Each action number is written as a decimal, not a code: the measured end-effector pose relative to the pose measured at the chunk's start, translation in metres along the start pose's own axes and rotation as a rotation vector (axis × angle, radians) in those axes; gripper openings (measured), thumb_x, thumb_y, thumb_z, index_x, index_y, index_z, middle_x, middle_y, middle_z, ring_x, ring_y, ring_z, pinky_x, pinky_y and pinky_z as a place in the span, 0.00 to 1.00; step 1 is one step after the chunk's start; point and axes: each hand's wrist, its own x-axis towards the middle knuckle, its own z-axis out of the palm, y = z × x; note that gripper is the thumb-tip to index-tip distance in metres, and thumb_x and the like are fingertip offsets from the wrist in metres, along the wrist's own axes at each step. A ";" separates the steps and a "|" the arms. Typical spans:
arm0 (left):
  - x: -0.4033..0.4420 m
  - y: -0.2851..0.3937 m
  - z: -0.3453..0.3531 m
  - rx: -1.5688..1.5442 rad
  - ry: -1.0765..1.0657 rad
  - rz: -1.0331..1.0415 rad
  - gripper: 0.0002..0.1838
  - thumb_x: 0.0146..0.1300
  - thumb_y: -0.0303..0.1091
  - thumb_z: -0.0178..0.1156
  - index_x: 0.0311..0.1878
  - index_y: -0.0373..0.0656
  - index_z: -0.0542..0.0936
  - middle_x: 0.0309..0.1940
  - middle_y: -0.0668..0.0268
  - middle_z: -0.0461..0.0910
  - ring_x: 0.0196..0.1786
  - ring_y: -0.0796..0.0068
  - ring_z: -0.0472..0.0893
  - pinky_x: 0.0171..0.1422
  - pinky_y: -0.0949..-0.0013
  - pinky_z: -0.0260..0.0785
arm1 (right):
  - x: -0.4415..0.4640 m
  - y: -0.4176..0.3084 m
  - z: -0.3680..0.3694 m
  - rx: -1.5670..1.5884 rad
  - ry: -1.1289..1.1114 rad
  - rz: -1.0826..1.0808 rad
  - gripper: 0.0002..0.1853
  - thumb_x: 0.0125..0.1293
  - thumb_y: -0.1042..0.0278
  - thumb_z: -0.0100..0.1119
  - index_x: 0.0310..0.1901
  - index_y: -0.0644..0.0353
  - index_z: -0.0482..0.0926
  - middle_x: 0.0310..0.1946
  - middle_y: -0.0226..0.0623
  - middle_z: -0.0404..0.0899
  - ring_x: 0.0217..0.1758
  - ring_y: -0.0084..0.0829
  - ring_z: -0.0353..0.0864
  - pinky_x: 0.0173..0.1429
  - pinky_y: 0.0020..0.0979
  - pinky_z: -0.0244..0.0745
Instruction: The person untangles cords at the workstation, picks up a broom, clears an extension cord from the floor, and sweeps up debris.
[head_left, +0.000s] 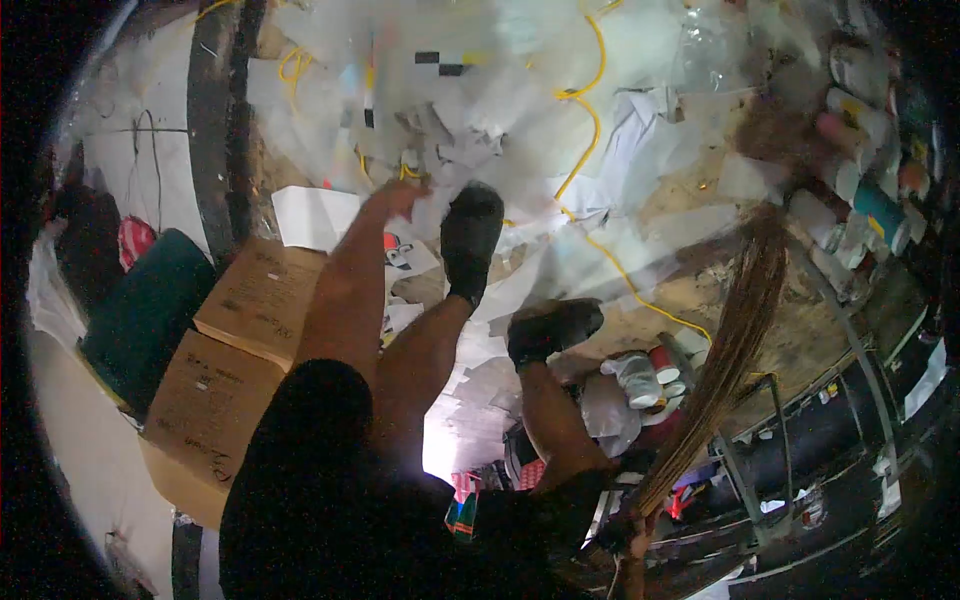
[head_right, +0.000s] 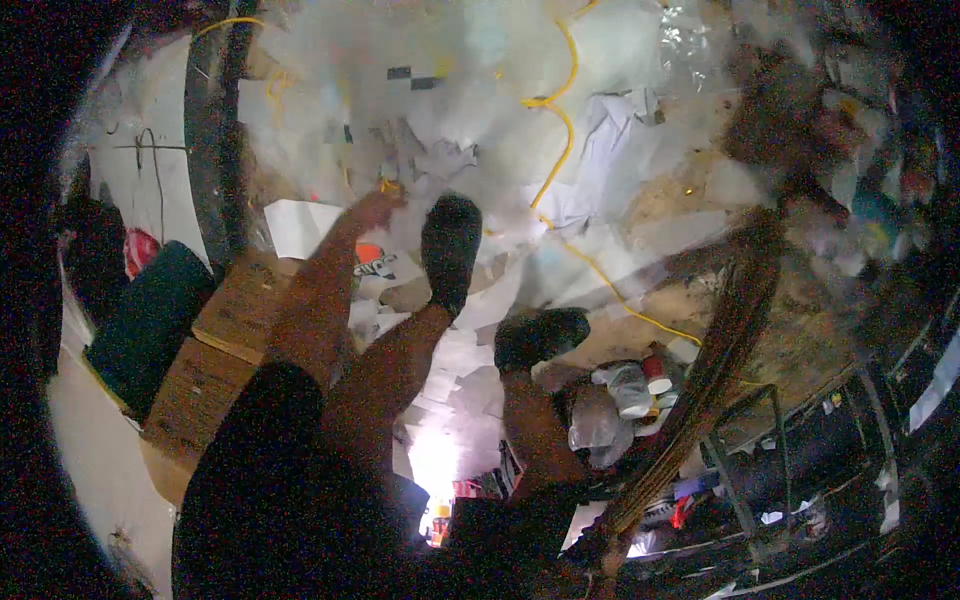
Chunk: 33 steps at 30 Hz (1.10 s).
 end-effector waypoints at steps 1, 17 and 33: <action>-0.029 0.013 0.027 -0.034 0.104 -0.070 0.32 0.45 0.52 0.68 0.44 0.32 0.75 0.36 0.56 0.76 0.44 0.64 0.76 0.50 0.60 0.69 | 0.002 0.000 0.002 -0.003 0.004 -0.008 0.34 0.60 0.63 0.58 0.66 0.50 0.53 0.30 0.35 0.72 0.23 0.29 0.72 0.26 0.29 0.73; 0.026 0.283 0.099 0.635 0.857 0.416 0.09 0.59 0.34 0.53 0.39 0.42 0.78 0.42 0.53 0.78 0.45 0.50 0.78 0.47 0.55 0.72 | 0.005 0.022 0.016 -0.140 -0.077 -0.192 0.32 0.60 0.63 0.59 0.64 0.54 0.57 0.31 0.34 0.74 0.20 0.24 0.72 0.22 0.26 0.71; -0.476 0.217 0.177 0.663 0.748 0.836 0.09 0.60 0.36 0.55 0.39 0.42 0.77 0.35 0.58 0.78 0.44 0.57 0.77 0.53 0.55 0.65 | -0.057 -0.016 0.002 -0.107 -0.270 -0.399 0.38 0.58 0.67 0.60 0.68 0.55 0.52 0.51 0.36 0.69 0.46 0.28 0.72 0.45 0.26 0.70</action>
